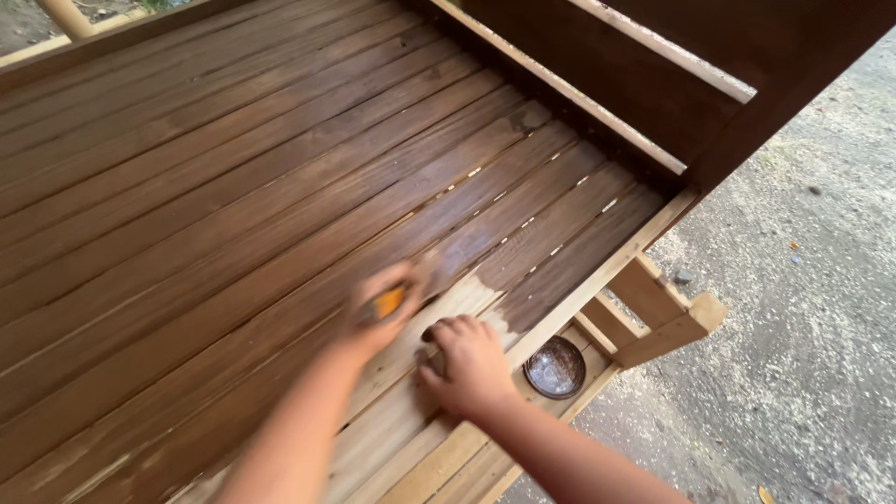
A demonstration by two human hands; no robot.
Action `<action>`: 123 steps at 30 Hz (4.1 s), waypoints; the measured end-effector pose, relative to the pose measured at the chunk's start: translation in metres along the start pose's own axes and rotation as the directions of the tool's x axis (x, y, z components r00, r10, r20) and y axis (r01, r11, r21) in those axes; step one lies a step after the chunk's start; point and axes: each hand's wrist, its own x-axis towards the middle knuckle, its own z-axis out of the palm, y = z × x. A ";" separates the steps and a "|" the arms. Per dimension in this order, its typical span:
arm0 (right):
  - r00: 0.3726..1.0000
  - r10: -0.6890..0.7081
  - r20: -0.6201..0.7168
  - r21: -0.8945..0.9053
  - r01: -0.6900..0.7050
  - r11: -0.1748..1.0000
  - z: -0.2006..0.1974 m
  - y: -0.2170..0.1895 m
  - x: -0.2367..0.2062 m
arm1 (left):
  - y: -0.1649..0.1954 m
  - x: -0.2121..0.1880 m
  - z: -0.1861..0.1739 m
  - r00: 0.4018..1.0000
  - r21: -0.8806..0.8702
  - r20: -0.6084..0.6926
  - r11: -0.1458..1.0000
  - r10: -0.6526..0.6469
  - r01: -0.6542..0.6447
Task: The person applies brown wood stain to the slatted surface of a wooden bench using a wide brush. They dip the brush into a lid holding stain, spread the stain across bare planks, and work section by section across the bench top.
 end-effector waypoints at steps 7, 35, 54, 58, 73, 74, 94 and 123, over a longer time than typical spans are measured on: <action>0.997 -0.012 0.082 0.094 0.004 0.996 0.000 0.006 -0.001 | 0.012 -0.038 -0.023 0.974 -0.013 -0.030 0.975 -0.223 0.223; 0.923 0.356 0.143 -0.331 -0.295 0.897 0.008 -0.045 -0.004 | -0.057 -0.102 -0.103 0.880 -0.658 0.085 0.637 -0.467 0.401; 0.905 0.374 0.201 -0.285 -0.311 0.907 0.004 -0.043 0.002 | -0.059 -0.018 -0.037 0.795 -0.451 0.142 0.677 -0.590 0.582; 0.906 0.365 0.216 -0.293 -0.297 0.909 0.005 -0.044 0.002 | -0.044 0.018 0.013 0.779 -0.678 0.163 0.505 -0.606 0.535; 0.878 0.384 0.286 -0.324 -0.288 0.901 -0.002 -0.048 0.001 | -0.065 -0.056 -0.078 0.777 -0.472 0.147 0.647 -0.612 0.599; 0.877 0.382 0.291 -0.328 -0.284 0.901 -0.002 -0.048 0.002 | -0.068 -0.062 -0.087 0.773 -0.456 0.140 0.653 -0.618 0.605; 0.911 0.354 0.211 -0.307 -0.282 0.909 0.006 -0.038 0.002 | -0.038 0.077 0.061 0.850 -0.321 0.042 0.799 -0.525 0.509; 0.917 0.225 0.328 -0.223 -0.156 0.962 0.075 -0.104 0.009 | -0.090 -0.248 -0.219 0.822 -0.459 -0.116 0.764 -0.557 0.453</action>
